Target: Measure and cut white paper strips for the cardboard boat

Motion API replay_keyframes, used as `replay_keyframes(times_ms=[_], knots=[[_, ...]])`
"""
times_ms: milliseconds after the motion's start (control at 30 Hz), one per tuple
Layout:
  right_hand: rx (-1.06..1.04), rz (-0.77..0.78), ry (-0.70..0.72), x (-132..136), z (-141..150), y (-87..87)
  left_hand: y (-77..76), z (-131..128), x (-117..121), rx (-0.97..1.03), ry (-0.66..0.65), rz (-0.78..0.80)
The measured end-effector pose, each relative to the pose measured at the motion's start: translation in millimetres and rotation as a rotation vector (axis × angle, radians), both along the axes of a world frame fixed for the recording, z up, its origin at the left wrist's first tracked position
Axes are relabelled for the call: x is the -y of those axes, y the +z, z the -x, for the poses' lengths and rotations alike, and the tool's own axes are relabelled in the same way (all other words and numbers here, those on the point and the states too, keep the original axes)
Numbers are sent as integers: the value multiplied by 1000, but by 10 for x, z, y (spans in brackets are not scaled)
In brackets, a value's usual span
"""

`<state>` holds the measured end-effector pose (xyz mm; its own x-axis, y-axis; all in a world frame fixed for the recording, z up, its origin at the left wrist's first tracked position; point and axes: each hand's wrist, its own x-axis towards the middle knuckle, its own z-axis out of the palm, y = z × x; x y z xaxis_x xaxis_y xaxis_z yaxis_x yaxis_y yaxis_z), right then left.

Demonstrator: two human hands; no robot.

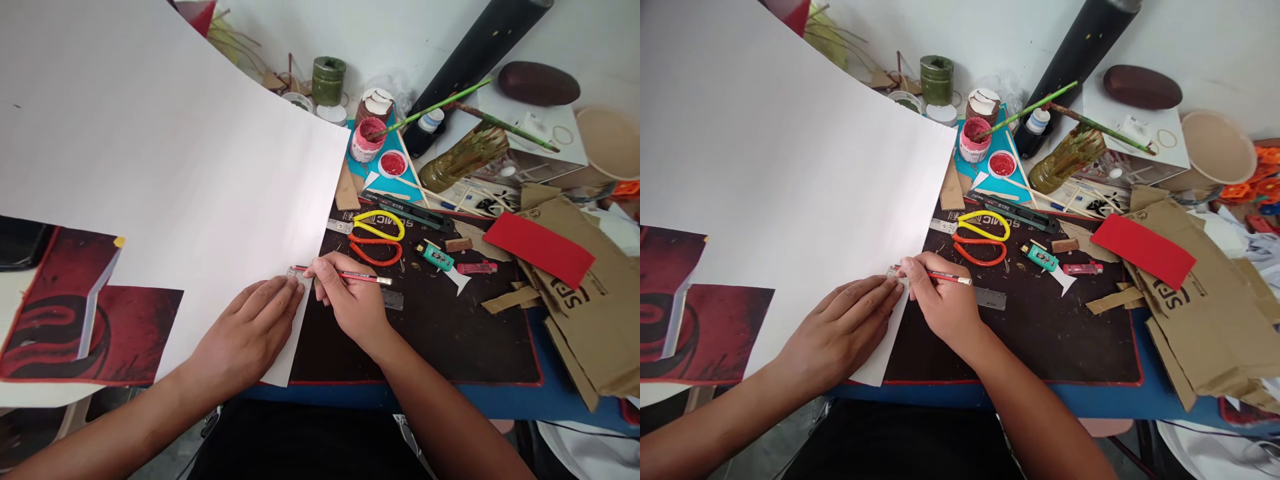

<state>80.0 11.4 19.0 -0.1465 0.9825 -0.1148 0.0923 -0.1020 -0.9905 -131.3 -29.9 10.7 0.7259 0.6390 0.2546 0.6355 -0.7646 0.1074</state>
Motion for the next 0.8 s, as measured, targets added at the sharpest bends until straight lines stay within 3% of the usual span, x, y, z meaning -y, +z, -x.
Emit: replay_keyframes(times_ms=[333, 800], knots=[[-124, 16, -210, 8, -157, 110, -9, -12, -1, -9, 26, -14], [-164, -16, -288, 110, -332, 77, -3, -70, -35, -46, 59, -41]])
